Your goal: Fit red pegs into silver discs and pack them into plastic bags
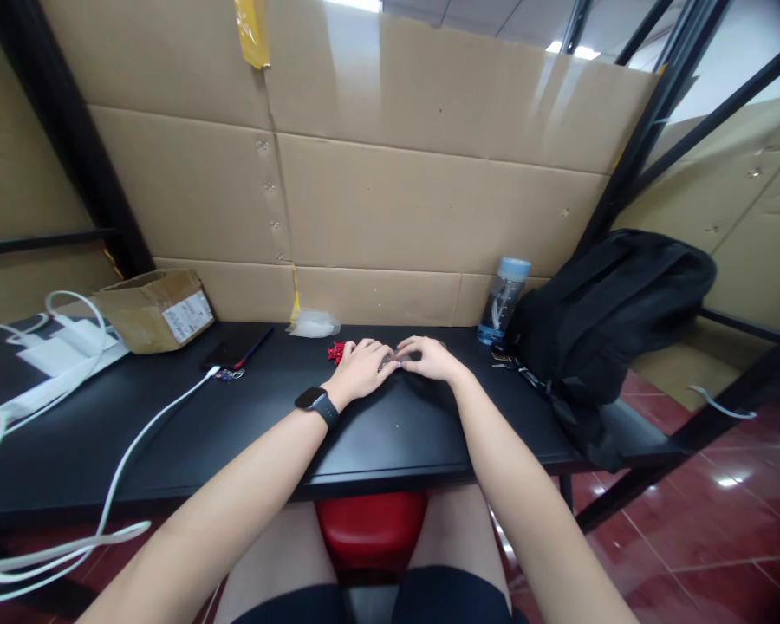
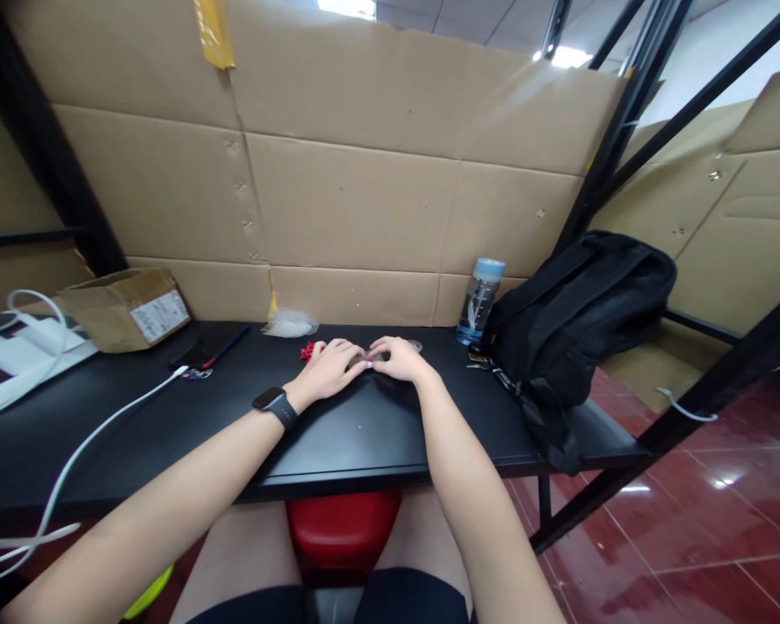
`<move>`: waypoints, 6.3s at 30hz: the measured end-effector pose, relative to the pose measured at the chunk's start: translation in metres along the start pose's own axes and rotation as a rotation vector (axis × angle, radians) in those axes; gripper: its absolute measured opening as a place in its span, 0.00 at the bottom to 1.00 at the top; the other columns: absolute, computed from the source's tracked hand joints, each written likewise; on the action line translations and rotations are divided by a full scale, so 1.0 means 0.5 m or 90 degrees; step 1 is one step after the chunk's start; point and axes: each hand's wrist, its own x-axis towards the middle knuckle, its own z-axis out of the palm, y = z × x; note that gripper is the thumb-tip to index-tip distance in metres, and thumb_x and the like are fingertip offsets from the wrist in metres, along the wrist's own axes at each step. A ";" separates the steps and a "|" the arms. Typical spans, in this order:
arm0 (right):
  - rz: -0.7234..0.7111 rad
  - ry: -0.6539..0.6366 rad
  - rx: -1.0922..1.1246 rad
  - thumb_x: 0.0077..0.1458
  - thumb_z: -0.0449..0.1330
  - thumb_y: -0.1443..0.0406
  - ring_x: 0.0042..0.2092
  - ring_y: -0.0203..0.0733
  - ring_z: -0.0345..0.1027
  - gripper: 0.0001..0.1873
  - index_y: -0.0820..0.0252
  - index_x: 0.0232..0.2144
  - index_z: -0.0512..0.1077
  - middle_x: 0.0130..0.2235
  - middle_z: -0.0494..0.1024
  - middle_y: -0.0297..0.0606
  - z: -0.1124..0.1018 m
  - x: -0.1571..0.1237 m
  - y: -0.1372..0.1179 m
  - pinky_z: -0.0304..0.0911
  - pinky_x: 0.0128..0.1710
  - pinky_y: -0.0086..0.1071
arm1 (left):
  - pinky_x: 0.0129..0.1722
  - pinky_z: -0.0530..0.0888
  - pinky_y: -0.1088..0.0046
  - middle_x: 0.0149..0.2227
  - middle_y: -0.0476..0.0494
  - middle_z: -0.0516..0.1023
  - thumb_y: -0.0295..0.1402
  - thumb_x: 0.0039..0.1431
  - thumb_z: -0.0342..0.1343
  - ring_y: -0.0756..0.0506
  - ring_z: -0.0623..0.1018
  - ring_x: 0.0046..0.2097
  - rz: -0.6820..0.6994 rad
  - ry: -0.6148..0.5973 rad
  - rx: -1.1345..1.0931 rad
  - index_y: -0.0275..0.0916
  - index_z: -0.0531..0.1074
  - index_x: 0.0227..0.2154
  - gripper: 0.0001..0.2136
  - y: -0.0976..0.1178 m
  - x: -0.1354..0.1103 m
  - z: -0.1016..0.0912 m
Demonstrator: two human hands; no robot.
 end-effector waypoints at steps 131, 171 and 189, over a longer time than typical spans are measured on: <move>-0.020 0.257 0.395 0.41 0.76 0.60 0.43 0.43 0.77 0.28 0.56 0.47 0.76 0.47 0.80 0.42 0.085 0.073 -0.086 0.71 0.38 0.33 | 0.52 0.74 0.64 0.40 0.43 0.79 0.30 0.60 0.60 0.42 0.79 0.45 -0.079 0.293 -0.271 0.41 0.81 0.36 0.05 -0.083 0.012 -0.027; -0.050 0.133 0.100 0.60 0.59 0.66 0.46 0.44 0.71 0.06 0.58 0.31 0.73 0.45 0.77 0.42 0.060 0.063 -0.038 0.64 0.48 0.38 | 0.52 0.72 0.64 0.44 0.45 0.75 0.33 0.63 0.56 0.43 0.77 0.48 -0.086 0.283 -0.186 0.45 0.78 0.44 0.09 -0.120 0.012 -0.021; -0.040 0.059 0.036 0.47 0.63 0.71 0.40 0.42 0.75 0.04 0.59 0.23 0.76 0.39 0.81 0.38 0.000 0.039 -0.048 0.65 0.42 0.33 | 0.57 0.68 0.55 0.57 0.44 0.77 0.21 0.55 0.50 0.36 0.72 0.61 -0.204 -0.025 -0.003 0.55 0.78 0.52 0.27 -0.258 -0.018 -0.017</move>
